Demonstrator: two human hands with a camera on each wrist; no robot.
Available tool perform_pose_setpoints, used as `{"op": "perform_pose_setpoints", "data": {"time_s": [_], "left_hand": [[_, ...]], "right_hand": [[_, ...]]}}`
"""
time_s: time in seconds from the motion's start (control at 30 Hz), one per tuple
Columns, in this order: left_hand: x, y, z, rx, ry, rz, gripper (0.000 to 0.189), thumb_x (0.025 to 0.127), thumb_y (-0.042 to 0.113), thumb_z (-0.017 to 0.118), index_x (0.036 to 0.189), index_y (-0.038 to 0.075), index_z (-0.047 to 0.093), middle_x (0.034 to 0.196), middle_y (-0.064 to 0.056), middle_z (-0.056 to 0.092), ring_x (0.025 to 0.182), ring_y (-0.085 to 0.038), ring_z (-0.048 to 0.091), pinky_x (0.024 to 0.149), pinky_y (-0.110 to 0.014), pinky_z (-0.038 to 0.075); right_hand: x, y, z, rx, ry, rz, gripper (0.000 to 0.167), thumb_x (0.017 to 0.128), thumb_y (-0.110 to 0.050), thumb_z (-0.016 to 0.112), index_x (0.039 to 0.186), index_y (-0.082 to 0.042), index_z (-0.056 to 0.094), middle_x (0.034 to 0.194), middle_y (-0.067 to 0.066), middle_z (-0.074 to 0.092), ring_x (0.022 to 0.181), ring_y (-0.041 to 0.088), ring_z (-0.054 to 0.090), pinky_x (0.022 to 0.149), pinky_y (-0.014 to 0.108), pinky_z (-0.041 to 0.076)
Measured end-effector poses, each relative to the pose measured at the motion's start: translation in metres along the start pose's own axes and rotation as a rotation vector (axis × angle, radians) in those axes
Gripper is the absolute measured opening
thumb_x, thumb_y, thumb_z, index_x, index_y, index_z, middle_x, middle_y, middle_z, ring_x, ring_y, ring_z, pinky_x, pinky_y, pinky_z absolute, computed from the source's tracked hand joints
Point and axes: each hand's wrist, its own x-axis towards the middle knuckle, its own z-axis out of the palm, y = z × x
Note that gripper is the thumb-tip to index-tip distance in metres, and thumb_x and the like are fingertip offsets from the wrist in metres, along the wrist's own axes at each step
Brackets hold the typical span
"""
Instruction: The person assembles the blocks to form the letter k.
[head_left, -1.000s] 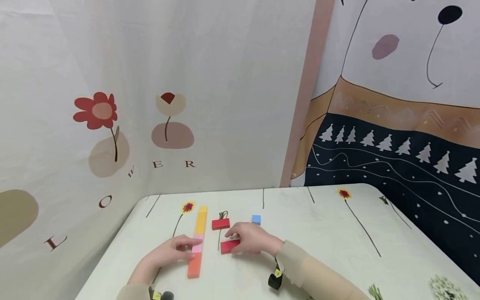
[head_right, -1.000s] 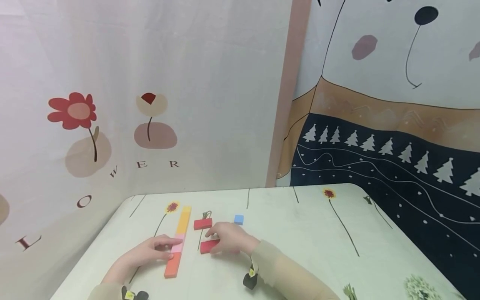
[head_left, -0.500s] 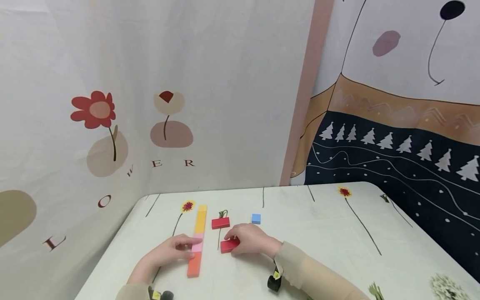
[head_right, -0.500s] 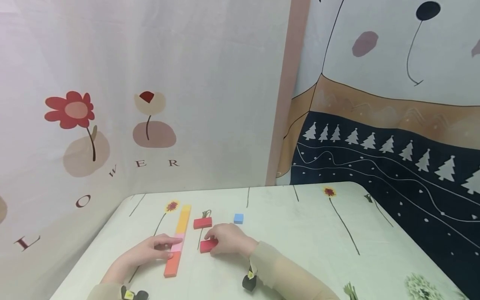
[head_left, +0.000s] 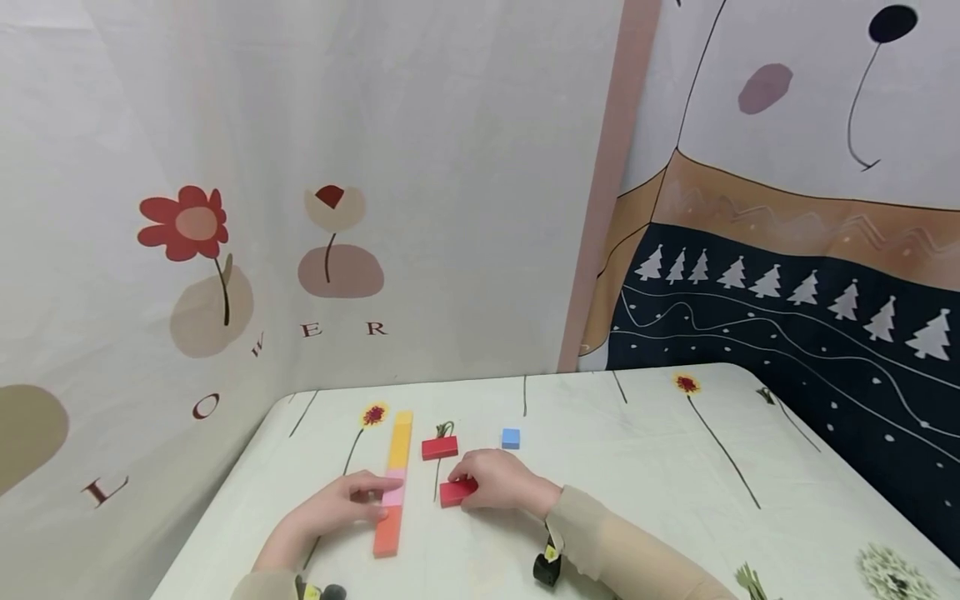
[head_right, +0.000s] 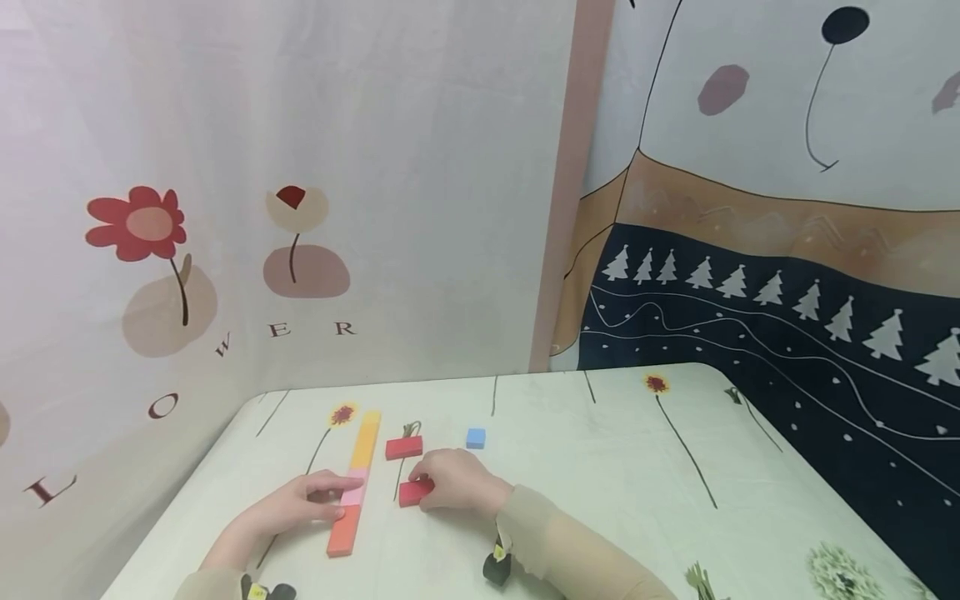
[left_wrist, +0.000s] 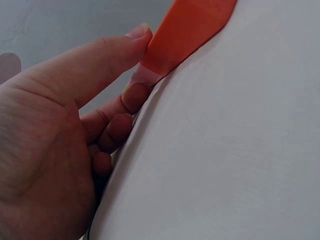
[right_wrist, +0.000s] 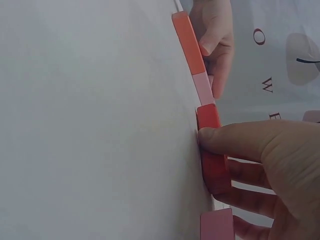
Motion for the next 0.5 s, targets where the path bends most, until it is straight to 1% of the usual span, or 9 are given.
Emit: {"op": "perform_pose_setpoints", "data": {"time_s": [0.1,0.33,0.5], "left_hand": [[-0.0004,0.0000,0.0003,0.005,0.004,-0.002,0.048,0.082,0.035,0.077,0.127,0.022,0.066,0.118,0.001,0.061,0.110,-0.025,0.048,0.096,-0.055,0.037],[-0.0014,0.0009,0.0007,-0.011,0.002,-0.003,0.049,0.082,0.035,0.077,0.128,0.021,0.065,0.121,0.000,0.061,0.113,-0.026,0.049,0.098,-0.060,0.035],[-0.0005,-0.0007,0.0006,-0.005,0.001,-0.006,0.050,0.082,0.035,0.077,0.128,0.022,0.065,0.118,0.001,0.061,0.110,-0.025,0.049,0.096,-0.058,0.037]], "right_hand": [[-0.0003,-0.0005,-0.0018,0.016,0.009,0.003,0.033,0.078,-0.024,0.082,0.110,-0.019,0.074,0.092,-0.015,0.062,0.078,0.000,0.052,0.073,0.018,0.045],[0.0008,-0.0026,-0.0058,0.107,0.017,0.048,0.036,0.078,-0.025,0.082,0.112,-0.019,0.072,0.088,-0.016,0.058,0.077,0.001,0.050,0.070,0.020,0.044],[0.0018,-0.0049,-0.0046,0.142,0.032,0.062,0.038,0.077,-0.026,0.083,0.113,-0.019,0.072,0.089,-0.016,0.059,0.078,0.002,0.050,0.070,0.020,0.045]]}}
